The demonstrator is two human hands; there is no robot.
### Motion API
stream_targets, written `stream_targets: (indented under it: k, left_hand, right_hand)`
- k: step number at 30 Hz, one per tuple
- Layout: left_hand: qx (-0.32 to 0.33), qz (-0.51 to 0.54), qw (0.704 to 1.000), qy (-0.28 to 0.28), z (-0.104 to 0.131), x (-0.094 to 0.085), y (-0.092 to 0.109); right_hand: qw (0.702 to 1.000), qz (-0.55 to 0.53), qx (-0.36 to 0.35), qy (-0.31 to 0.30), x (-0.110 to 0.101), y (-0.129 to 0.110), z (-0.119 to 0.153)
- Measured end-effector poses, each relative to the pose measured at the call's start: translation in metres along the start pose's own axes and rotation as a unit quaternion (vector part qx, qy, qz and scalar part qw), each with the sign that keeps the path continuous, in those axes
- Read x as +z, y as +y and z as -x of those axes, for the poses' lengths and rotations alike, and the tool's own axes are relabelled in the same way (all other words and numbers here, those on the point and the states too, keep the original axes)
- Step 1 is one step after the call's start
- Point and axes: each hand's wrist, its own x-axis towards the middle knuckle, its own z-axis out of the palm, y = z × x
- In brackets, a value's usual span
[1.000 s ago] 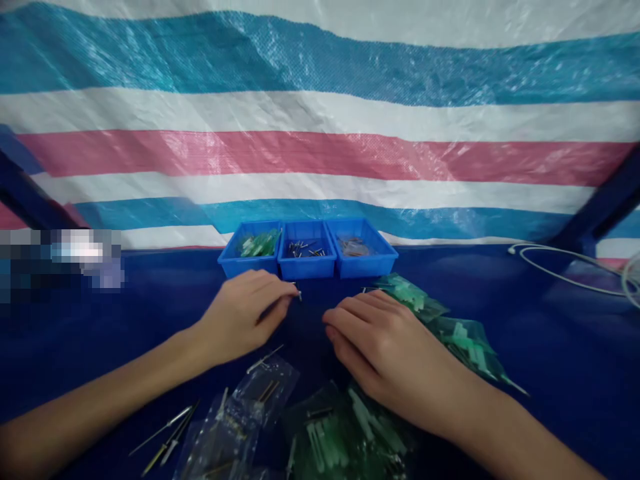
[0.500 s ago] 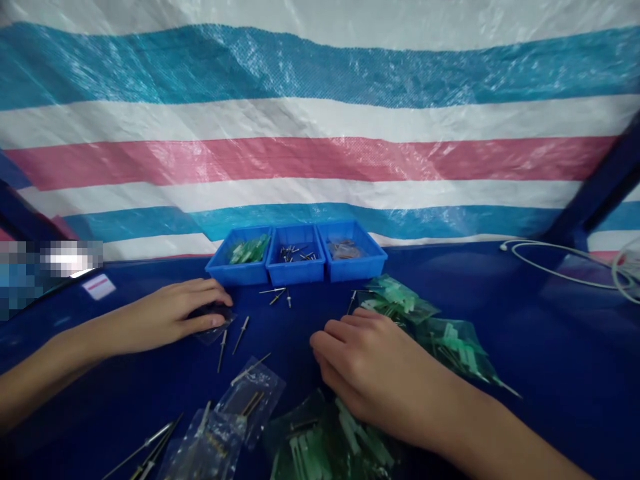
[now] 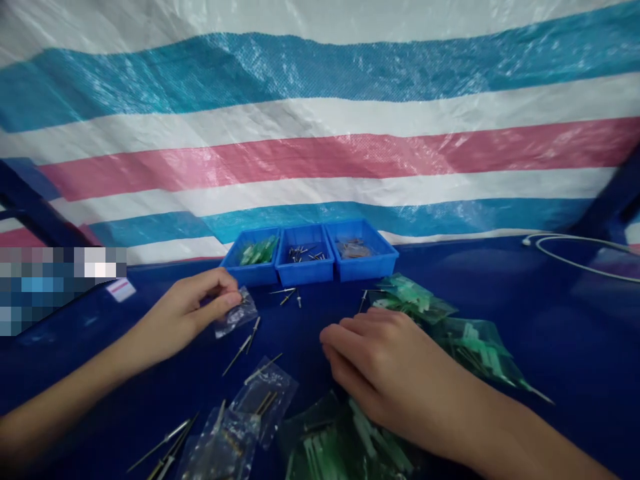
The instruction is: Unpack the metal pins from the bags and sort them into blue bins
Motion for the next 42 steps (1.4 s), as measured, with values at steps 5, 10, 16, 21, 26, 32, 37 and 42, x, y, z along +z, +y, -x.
stream_targets:
  k: [5, 10, 16, 21, 26, 32, 37, 42]
  left_hand:
    - [0.045, 0.179, 0.983, -0.018, 0.006, 0.037, 0.046]
    - [0.059, 0.254, 0.965, -0.021, 0.007, 0.062, 0.055]
    - [0.052, 0.265, 0.963, 0.000, 0.013, 0.068, 0.042]
    - [0.040, 0.266, 0.961, -0.057, 0.014, 0.070, 0.040]
    - [0.049, 0.260, 0.962, -0.064, 0.012, 0.068, 0.036]
    - [-0.064, 0.429, 0.887, -0.156, 0.000, 0.072, 0.028]
    - [-0.122, 0.508, 0.836, -0.171, -0.005, 0.071, 0.026]
    - [-0.146, 0.560, 0.804, -0.141, -0.004, 0.069, 0.027]
  right_hand:
    - [0.956, -0.252, 0.146, -0.021, -0.002, -0.011, -0.006]
    - [0.875, -0.436, 0.197, -0.076, -0.001, -0.010, -0.007]
    - [0.856, -0.467, 0.205, -0.078, 0.007, -0.012, -0.004]
    - [0.880, -0.423, 0.211, -0.050, 0.010, -0.010, -0.003]
    - [0.886, -0.391, 0.239, -0.070, 0.012, -0.006, -0.003]
    - [0.884, -0.394, 0.244, -0.065, 0.013, -0.003, -0.002]
    - [0.876, -0.408, 0.249, -0.060, 0.014, -0.005, -0.006]
    - [0.903, -0.360, 0.233, -0.021, 0.014, -0.006, -0.006]
